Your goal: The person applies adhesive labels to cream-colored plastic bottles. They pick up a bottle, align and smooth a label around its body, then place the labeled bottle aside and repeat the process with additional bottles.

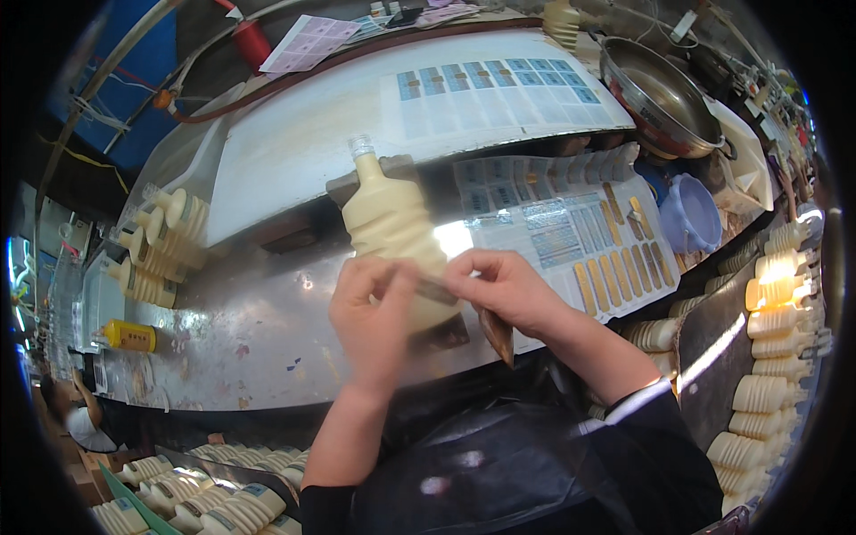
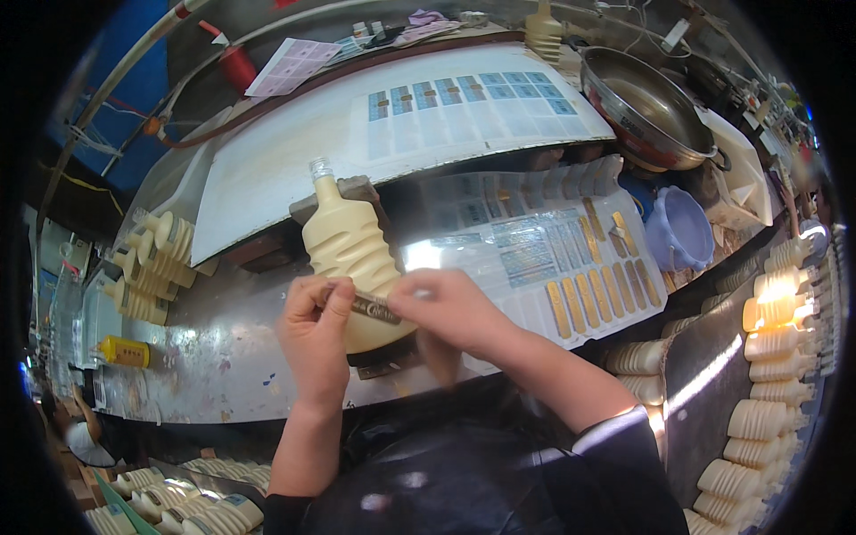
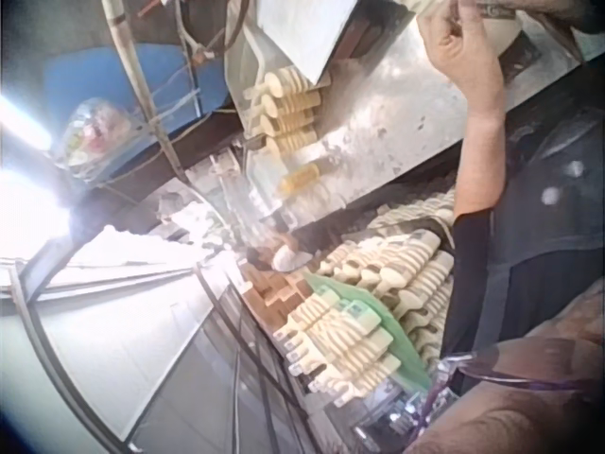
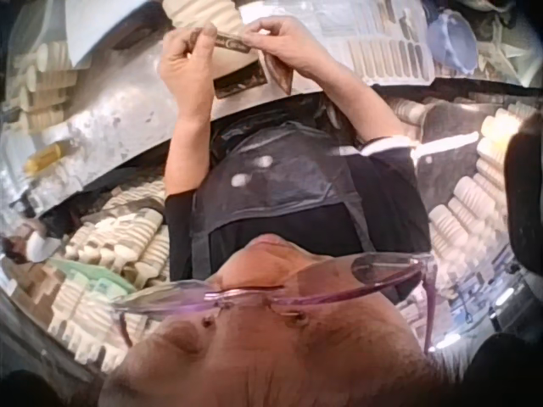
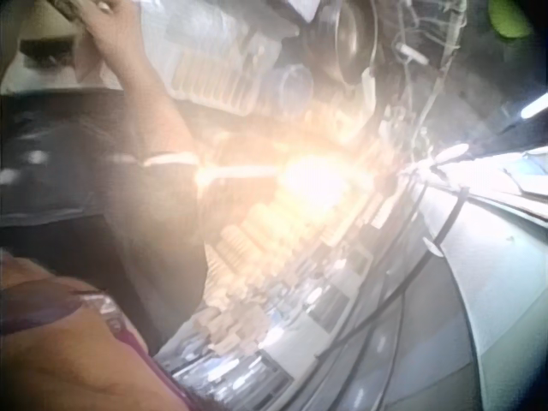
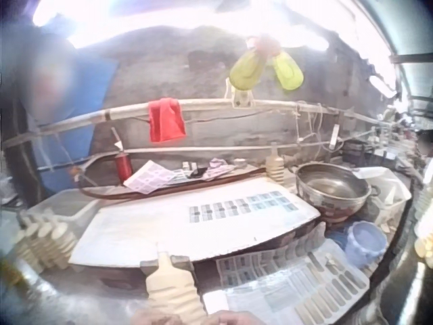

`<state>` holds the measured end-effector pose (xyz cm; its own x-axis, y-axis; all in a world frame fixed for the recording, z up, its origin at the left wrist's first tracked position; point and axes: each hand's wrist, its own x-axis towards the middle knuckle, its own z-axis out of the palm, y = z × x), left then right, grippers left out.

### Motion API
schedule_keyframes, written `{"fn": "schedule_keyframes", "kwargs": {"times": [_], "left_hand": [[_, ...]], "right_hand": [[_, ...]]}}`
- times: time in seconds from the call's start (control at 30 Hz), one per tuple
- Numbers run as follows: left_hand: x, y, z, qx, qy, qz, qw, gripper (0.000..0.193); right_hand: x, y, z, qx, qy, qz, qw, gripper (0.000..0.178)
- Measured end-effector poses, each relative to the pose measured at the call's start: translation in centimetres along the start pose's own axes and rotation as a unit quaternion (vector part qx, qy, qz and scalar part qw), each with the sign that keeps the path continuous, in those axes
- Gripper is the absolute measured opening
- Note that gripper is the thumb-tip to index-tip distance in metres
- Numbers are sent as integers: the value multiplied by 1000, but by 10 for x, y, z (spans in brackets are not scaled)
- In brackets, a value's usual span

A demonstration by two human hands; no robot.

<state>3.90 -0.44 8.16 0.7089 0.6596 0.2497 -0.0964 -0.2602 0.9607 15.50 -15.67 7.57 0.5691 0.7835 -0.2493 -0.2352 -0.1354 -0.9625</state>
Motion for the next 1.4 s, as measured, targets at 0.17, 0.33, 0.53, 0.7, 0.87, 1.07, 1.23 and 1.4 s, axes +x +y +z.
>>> {"fn": "schedule_keyframes", "kwargs": {"times": [0.17,0.33,0.53,0.7,0.87,1.07,1.23,1.4], "left_hand": [[37,-10,1,9,71,-5,997,8],[63,-35,1,47,119,22,992,12],[68,-50,0,-5,115,-40,993,14],[69,-49,1,-8,115,-39,993,14],[69,-52,-1,-17,115,-47,992,13],[70,-53,-2,-38,120,-54,991,13],[69,-54,-2,-46,124,-60,989,13],[69,-54,-2,-38,127,-59,989,14]], "right_hand": [[45,-29,-4,-104,46,-86,990,19],[90,-45,-9,-217,70,-122,966,25],[104,-42,-5,-235,91,-84,964,29],[105,-34,-5,-210,100,-101,967,28],[105,-35,-2,-202,107,-94,969,28],[105,-35,0,-204,115,-101,967,28],[104,-35,0,-207,116,-99,966,27],[103,-38,1,-211,117,-99,965,27]]}}
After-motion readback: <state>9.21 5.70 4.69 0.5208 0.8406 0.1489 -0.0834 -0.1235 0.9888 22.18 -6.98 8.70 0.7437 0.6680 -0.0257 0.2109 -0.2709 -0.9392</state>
